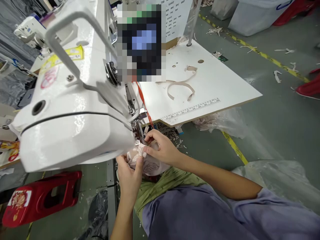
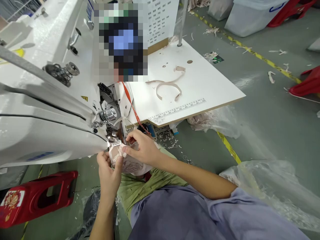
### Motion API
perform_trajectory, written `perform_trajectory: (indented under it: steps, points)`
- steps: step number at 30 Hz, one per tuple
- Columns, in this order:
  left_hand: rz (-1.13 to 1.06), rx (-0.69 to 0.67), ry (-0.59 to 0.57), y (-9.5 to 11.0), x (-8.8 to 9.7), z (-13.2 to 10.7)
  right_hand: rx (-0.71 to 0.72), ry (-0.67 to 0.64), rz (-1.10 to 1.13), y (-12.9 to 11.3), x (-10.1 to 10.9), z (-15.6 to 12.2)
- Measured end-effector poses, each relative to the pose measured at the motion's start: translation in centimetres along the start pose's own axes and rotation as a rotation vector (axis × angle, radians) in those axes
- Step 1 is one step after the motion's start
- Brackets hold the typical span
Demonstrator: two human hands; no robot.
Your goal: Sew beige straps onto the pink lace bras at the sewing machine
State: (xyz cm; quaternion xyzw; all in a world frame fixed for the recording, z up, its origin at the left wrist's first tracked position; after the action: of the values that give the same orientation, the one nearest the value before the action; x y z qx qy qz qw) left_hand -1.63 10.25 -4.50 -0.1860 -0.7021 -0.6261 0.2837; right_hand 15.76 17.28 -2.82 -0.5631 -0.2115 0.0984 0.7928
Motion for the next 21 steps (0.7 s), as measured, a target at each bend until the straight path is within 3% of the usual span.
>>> perform_trajectory:
  steps: [14, 18, 21]
  points:
    - [0.27, -0.023, 0.113, 2.5, 0.8, -0.4, -0.055, -0.021, 0.056, 0.0, 0.3, 0.1]
    - [0.173, -0.069, 0.119, 2.5, 1.0, -0.4, -0.119, -0.01, 0.1, 0.4, -0.1, 0.3]
    - [-0.074, -0.062, 0.104, 1.4, 1.2, -0.7, -0.182, 0.004, 0.15, 0.8, -0.2, 0.2]
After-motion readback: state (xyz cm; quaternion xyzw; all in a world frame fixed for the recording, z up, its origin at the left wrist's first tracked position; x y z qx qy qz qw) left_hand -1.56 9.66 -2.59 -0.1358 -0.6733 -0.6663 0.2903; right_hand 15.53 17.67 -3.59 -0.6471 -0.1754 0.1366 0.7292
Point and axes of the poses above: each hand's wrist, its own z-axis towards the middle knuckle, its own x-axis out of the back of the hand, y = z × x, the point moved 10 cm from there along z, towards the middle knuckle, and after that the axes turned 9 degrees about -y, right-handed, at the moved point
